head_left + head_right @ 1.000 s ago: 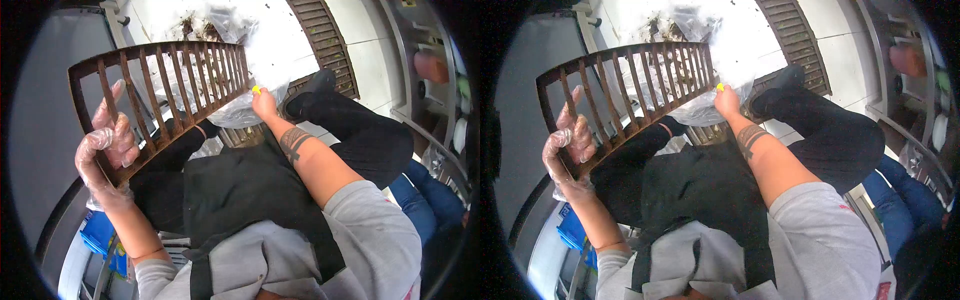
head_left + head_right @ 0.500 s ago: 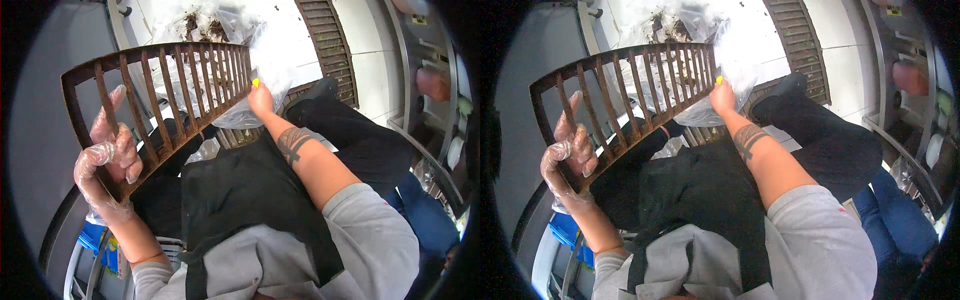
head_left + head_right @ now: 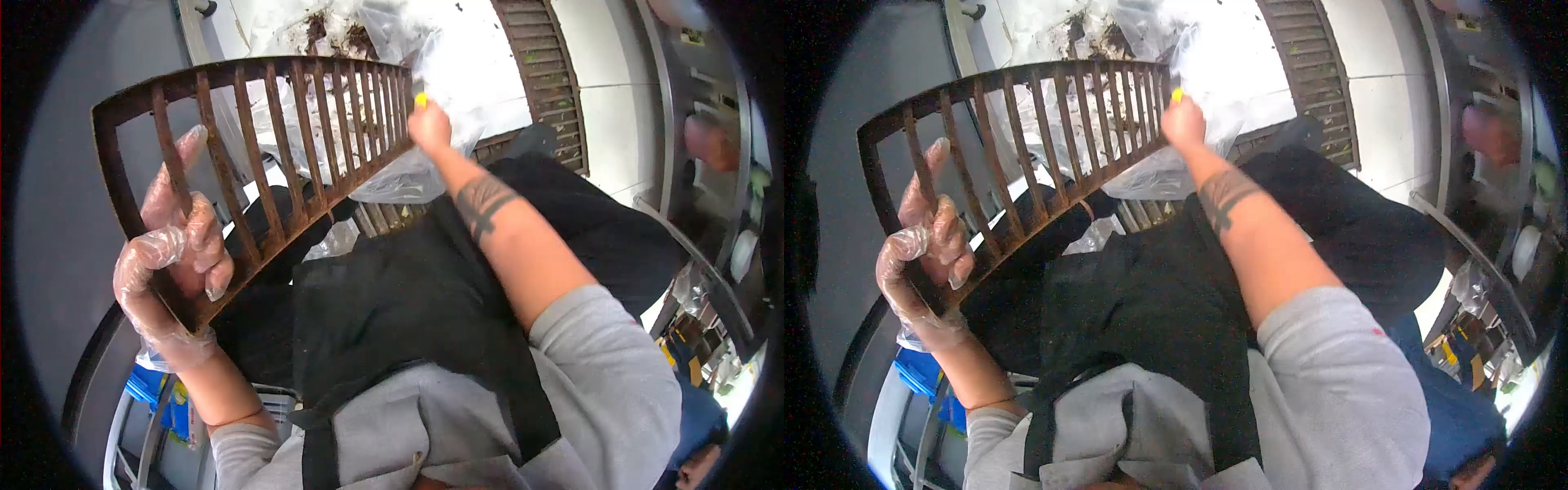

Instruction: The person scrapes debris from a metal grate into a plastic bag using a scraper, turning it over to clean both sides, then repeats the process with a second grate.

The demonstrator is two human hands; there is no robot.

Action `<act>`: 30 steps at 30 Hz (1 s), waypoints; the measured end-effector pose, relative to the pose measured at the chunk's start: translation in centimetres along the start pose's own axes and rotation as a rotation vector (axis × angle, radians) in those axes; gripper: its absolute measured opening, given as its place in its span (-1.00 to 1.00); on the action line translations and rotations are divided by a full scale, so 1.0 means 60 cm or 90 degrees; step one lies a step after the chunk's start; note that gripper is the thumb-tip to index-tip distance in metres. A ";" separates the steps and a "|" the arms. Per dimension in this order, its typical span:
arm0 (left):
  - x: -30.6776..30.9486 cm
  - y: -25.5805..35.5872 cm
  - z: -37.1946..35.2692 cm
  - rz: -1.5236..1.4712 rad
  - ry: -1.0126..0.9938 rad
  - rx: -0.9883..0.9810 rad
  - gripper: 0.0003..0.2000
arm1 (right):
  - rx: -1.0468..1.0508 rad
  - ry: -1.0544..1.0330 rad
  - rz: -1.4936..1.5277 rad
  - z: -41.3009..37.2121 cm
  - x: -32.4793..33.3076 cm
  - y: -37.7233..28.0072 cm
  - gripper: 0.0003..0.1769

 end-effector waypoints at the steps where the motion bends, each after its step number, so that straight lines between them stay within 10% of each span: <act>1: 0.000 -0.002 0.000 -0.011 0.008 -0.006 0.03 | 0.012 0.008 -0.016 0.031 0.008 -0.015 -0.61; 30: 0.012 -0.010 0.005 -0.007 -0.074 -0.028 0.04 | -0.101 -0.138 0.591 0.057 -0.010 0.025 -0.74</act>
Point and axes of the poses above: each hand's wrist, its own z-axis towards the middle knuckle, its own x-axis out of the back of the hand, y = z × x, the point moved 5 cm from there along z, towards the middle knuckle, and after that the axes turned 5 degrees about -y, right-handed, at the moved point
